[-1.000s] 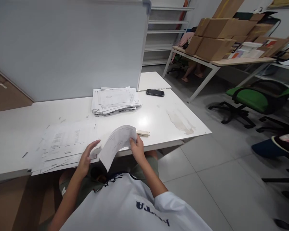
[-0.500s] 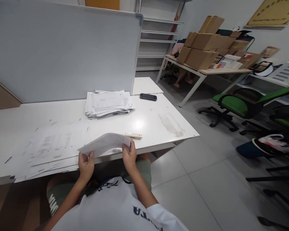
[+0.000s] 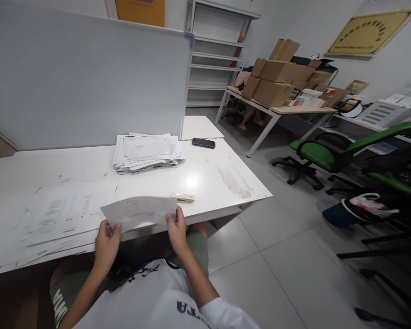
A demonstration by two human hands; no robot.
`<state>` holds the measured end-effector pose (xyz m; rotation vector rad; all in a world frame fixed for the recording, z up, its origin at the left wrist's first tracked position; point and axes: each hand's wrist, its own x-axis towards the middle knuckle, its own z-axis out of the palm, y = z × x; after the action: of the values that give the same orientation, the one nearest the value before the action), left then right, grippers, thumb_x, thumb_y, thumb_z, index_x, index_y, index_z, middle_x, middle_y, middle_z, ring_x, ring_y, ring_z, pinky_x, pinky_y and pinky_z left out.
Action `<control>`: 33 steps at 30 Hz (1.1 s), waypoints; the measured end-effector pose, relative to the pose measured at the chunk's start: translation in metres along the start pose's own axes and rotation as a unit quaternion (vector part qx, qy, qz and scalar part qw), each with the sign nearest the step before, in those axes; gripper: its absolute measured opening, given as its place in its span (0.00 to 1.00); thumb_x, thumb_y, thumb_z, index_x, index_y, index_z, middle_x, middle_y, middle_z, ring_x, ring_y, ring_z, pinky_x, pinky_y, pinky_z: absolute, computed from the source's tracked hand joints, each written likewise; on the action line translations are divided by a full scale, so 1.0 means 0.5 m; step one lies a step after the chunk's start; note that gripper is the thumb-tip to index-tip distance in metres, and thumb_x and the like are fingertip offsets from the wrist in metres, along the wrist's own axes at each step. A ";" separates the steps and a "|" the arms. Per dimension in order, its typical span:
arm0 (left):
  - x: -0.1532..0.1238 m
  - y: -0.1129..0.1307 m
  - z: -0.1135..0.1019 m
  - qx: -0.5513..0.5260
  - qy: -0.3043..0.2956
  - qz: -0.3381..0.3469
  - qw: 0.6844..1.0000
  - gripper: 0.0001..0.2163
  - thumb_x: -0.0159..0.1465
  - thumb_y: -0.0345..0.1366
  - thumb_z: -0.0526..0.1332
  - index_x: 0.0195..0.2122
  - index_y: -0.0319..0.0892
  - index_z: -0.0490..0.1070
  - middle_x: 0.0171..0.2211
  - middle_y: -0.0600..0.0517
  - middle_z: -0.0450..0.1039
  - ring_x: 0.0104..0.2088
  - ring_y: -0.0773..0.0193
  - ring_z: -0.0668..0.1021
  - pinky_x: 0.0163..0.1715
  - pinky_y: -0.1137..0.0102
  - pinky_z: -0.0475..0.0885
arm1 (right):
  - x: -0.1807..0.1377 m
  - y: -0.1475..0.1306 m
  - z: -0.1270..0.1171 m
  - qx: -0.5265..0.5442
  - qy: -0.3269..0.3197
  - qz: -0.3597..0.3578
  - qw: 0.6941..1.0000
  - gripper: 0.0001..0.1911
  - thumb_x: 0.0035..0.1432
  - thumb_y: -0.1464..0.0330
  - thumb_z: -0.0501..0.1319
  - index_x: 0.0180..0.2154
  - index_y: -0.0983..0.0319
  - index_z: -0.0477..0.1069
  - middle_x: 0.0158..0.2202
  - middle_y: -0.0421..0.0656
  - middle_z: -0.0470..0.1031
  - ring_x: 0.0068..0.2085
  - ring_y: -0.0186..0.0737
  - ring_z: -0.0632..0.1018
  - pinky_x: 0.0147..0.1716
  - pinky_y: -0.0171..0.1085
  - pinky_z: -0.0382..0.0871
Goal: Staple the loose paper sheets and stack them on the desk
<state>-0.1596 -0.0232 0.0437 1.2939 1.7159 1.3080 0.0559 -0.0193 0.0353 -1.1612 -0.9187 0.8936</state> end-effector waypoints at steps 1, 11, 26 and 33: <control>-0.001 0.003 -0.010 0.000 0.006 -0.013 1.000 0.18 0.58 0.50 0.60 0.44 0.45 0.65 0.44 0.47 0.75 0.46 0.55 0.78 0.48 0.62 0.72 | -0.001 -0.003 0.002 0.010 -0.008 0.009 1.000 0.20 0.55 0.63 0.61 0.49 0.59 0.69 0.50 0.46 0.76 0.52 0.46 0.74 0.56 0.45 0.67; 0.056 0.023 -0.051 0.062 -0.048 -0.079 0.994 0.23 0.57 0.45 0.60 0.53 0.45 0.64 0.42 0.44 0.78 0.39 0.54 0.82 0.38 0.65 0.75 | 0.069 -0.004 -0.016 -0.015 -0.047 0.150 0.987 0.28 0.44 0.65 0.63 0.51 0.58 0.72 0.48 0.46 0.77 0.37 0.40 0.78 0.35 0.39 0.73; 0.084 0.057 0.051 0.211 -0.154 0.047 0.964 0.23 0.63 0.37 0.51 0.59 0.43 0.69 0.55 0.46 0.74 0.54 0.51 0.76 0.53 0.60 0.72 | 0.078 0.003 -0.050 -0.095 -0.003 0.079 0.992 0.20 0.50 0.64 0.57 0.47 0.60 0.71 0.50 0.49 0.77 0.43 0.45 0.78 0.46 0.45 0.72; 0.082 0.035 0.007 0.223 -0.084 0.041 0.970 0.19 0.62 0.37 0.51 0.46 0.43 0.79 0.48 0.48 0.79 0.49 0.52 0.79 0.50 0.62 0.74 | 0.058 0.032 -0.030 -0.131 -0.075 0.036 0.988 0.28 0.49 0.71 0.55 0.54 0.60 0.68 0.55 0.48 0.73 0.42 0.42 0.79 0.46 0.43 0.73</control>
<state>-0.1643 0.0173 0.0624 1.6888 1.9147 0.8471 0.0790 0.0052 0.0208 -1.3720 -1.1480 0.9476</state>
